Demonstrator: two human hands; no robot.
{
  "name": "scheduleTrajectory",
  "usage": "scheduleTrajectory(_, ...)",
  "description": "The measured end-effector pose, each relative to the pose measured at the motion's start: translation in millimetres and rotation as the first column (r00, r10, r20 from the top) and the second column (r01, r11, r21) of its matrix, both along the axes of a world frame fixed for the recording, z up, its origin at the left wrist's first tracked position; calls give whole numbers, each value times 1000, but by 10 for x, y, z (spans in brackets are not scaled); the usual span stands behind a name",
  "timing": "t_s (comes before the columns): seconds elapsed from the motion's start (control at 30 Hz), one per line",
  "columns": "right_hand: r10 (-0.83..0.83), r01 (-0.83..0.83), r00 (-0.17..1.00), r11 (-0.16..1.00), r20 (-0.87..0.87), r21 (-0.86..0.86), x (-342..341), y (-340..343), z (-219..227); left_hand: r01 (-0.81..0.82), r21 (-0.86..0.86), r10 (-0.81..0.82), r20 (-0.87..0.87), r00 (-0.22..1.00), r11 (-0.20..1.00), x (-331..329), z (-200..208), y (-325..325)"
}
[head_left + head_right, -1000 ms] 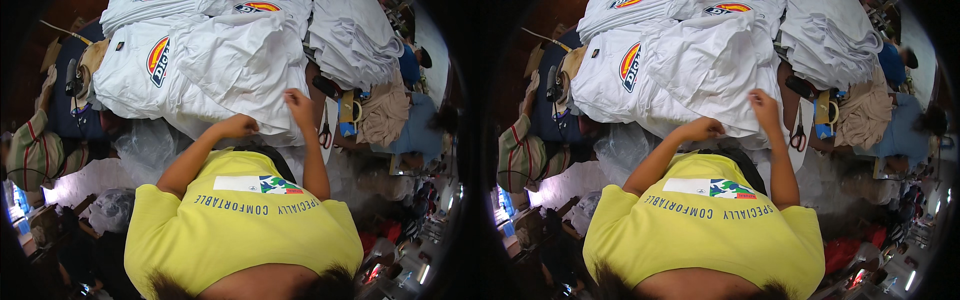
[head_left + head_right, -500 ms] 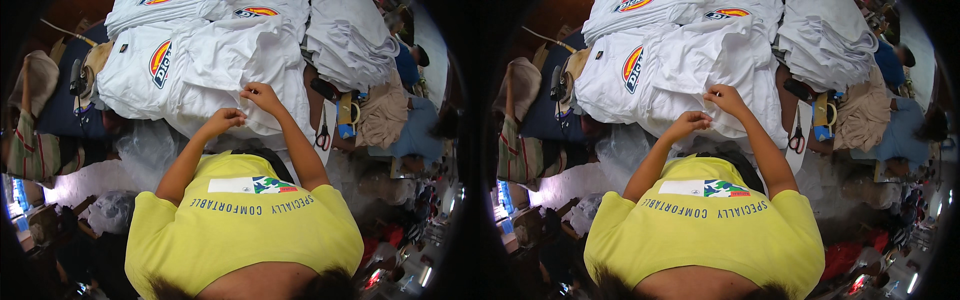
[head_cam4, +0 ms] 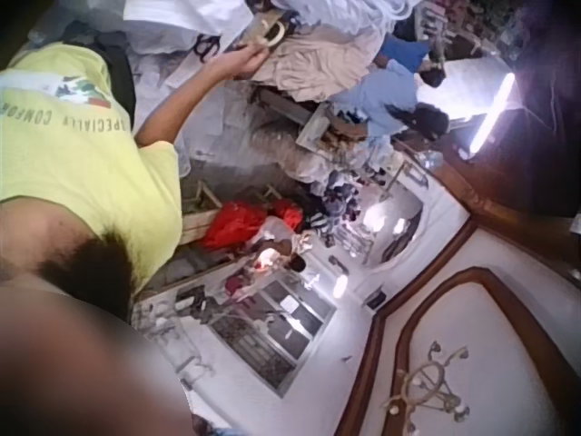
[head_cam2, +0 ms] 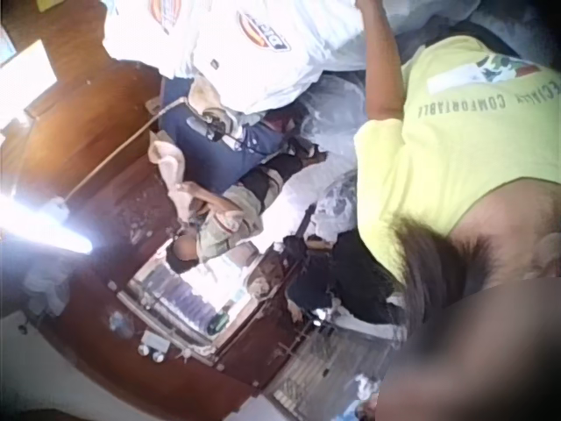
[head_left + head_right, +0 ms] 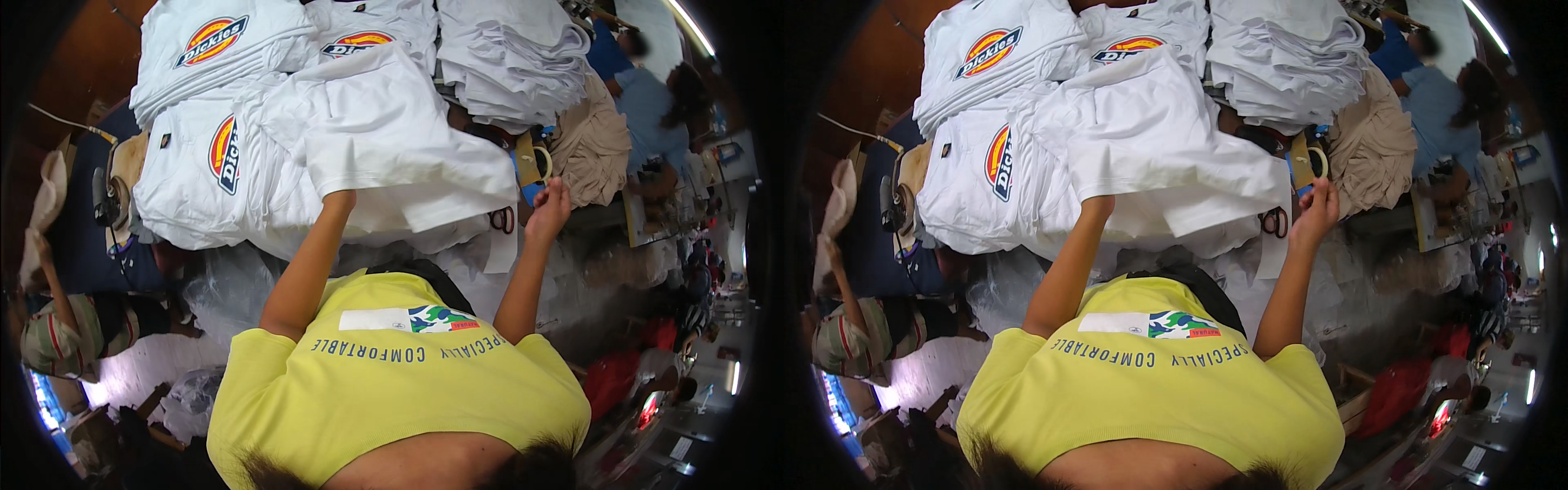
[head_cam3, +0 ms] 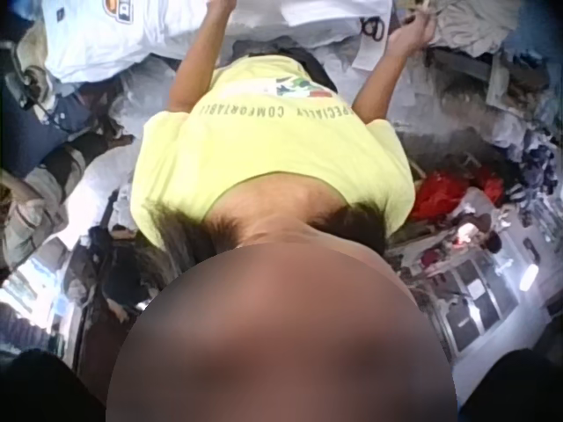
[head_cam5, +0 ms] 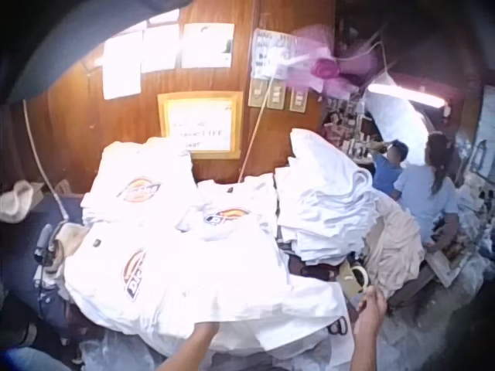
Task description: The person picks up white t-shirts from a pile, smooths them on a table, trims loose threads using shears, and folds them one at a time into a stacked arrangement.
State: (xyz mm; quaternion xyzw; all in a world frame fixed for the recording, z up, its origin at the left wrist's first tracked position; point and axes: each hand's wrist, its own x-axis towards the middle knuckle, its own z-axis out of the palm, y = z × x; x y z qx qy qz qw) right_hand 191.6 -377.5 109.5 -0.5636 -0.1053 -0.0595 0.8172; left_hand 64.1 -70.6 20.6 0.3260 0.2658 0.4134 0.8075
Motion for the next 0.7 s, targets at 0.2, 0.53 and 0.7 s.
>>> scheduleTrajectory(0.2, 868, -772, 487, 378, -93, -511, -864, 935, -11, 200, 801, -72, -194, 978, 565, 209, 255, -333)
scheduleTrajectory(0.53, 231, -91, 893, 933, 385, -349, -220, 2088, 411, 102, 912, 176, -185, 967, 398, -39, 159, 16)
scheduleTrajectory(0.7, 299, -138, 849, 921, 436, -363, -550, 1972, 129, 171, 887, 83, -228, 970, 428, -351, 384, 188)
